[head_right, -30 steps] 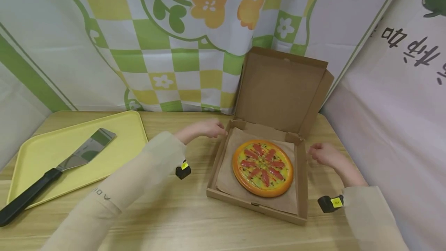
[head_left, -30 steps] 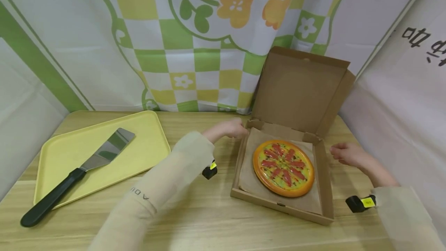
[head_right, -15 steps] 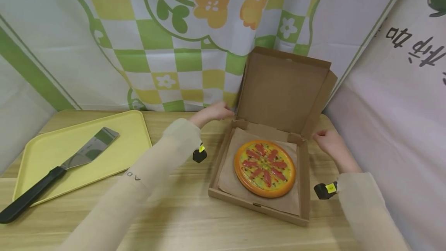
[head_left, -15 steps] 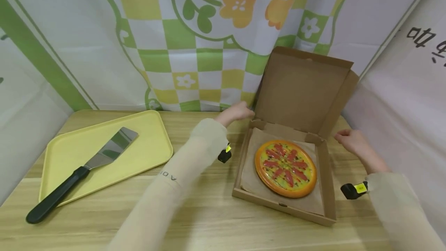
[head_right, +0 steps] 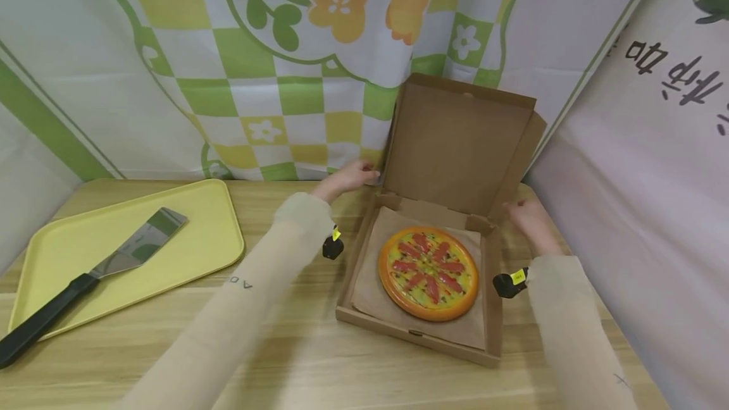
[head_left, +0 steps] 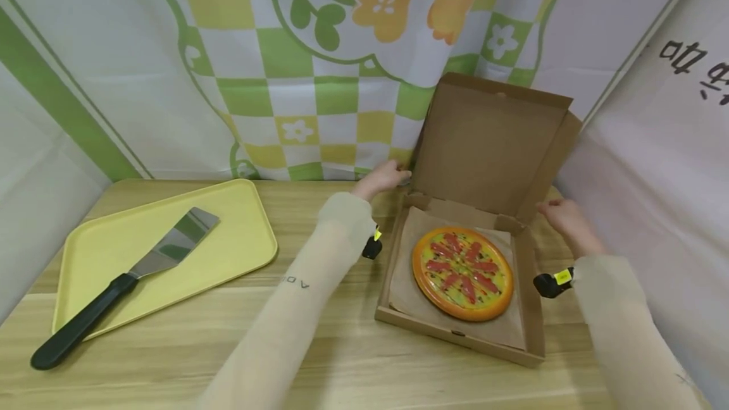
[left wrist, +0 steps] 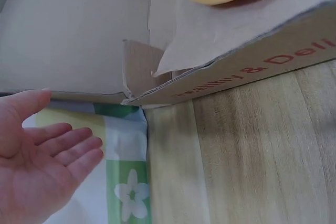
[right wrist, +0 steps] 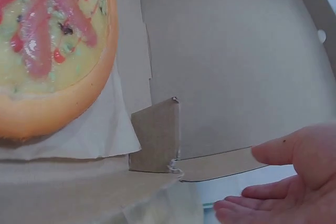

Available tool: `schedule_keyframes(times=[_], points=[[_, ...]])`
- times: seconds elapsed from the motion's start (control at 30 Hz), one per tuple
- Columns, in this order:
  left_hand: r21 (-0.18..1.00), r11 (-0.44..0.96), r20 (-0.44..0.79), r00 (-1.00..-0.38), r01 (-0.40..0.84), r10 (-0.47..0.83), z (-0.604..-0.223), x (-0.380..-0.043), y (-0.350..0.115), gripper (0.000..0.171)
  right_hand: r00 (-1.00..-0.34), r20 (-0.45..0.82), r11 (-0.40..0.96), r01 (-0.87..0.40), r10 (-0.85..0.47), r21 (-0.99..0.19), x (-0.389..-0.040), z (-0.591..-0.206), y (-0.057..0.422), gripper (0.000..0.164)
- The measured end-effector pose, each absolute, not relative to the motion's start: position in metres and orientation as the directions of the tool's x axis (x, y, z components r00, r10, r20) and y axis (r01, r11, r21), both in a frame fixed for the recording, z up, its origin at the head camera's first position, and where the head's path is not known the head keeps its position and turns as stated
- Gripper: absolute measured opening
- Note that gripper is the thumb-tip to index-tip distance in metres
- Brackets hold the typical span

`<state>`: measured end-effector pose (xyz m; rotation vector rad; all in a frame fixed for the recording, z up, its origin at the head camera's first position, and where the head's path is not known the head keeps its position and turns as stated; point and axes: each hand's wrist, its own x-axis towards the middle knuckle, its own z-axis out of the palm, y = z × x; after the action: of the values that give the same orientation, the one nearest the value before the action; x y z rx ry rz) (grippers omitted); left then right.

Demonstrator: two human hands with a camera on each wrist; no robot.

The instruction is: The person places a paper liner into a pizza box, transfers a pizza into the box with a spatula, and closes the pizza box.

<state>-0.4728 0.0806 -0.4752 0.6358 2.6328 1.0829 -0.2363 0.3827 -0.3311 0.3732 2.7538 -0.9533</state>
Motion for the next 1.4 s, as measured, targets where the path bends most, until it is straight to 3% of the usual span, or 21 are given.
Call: schedule_keyframes(times=[0.13,0.27,0.4,0.57,0.67,0.77,0.87,0.97,1.2,1.4], points=[[0.705,0.647,-0.052,-0.888,0.292,0.457,-0.495,-0.489,0.092,0.053,-0.949,-0.263,0.703,0.308,0.175,-0.641,-0.242,-0.337,0.381,0.068],[0.702,0.663,-0.076,-0.898,0.260,0.433,-0.521,-0.502,0.108,0.065,-0.960,-0.238,0.670,0.275,0.149,-0.689,-0.247,-0.343,0.379,0.064],[0.715,0.658,-0.077,-0.908,0.238,0.413,-0.573,-0.546,0.130,0.077,-0.967,-0.198,0.670,0.256,0.164,-0.697,-0.251,-0.348,0.379,0.061],[0.696,0.674,-0.051,-0.920,0.246,0.388,-0.625,-0.598,0.158,0.078,-0.958,-0.133,0.699,0.277,0.253,-0.659,-0.252,-0.351,0.377,0.052],[0.678,0.694,-0.038,-0.931,0.244,0.364,-0.618,-0.591,0.160,0.076,-0.949,-0.065,0.727,0.279,0.309,-0.627,-0.252,-0.352,0.376,0.044],[0.642,0.724,-0.028,-0.936,0.252,0.351,-0.579,-0.551,0.153,0.065,-0.944,0.040,0.760,0.238,0.328,-0.605,-0.251,-0.352,0.377,0.034],[0.606,0.750,-0.026,-0.935,0.267,0.354,-0.519,-0.489,0.138,0.052,-0.946,0.098,0.756,0.181,0.309,-0.628,-0.249,-0.350,0.378,0.027],[0.559,0.777,0.008,-0.939,0.290,0.345,-0.500,-0.467,0.133,0.041,-0.953,0.101,0.706,0.138,0.287,-0.695,-0.248,-0.349,0.380,0.024],[0.464,0.816,0.227,-0.937,0.345,0.267,-0.592,-0.552,0.153,0.034,-0.957,0.048,0.534,0.118,0.288,-0.837,-0.247,-0.347,0.379,0.025],[0.397,0.826,0.325,-0.903,0.400,0.281,-0.600,-0.569,0.154,0.034,-0.954,0.055,0.553,0.123,0.294,-0.824,-0.246,-0.345,0.380,0.029]])
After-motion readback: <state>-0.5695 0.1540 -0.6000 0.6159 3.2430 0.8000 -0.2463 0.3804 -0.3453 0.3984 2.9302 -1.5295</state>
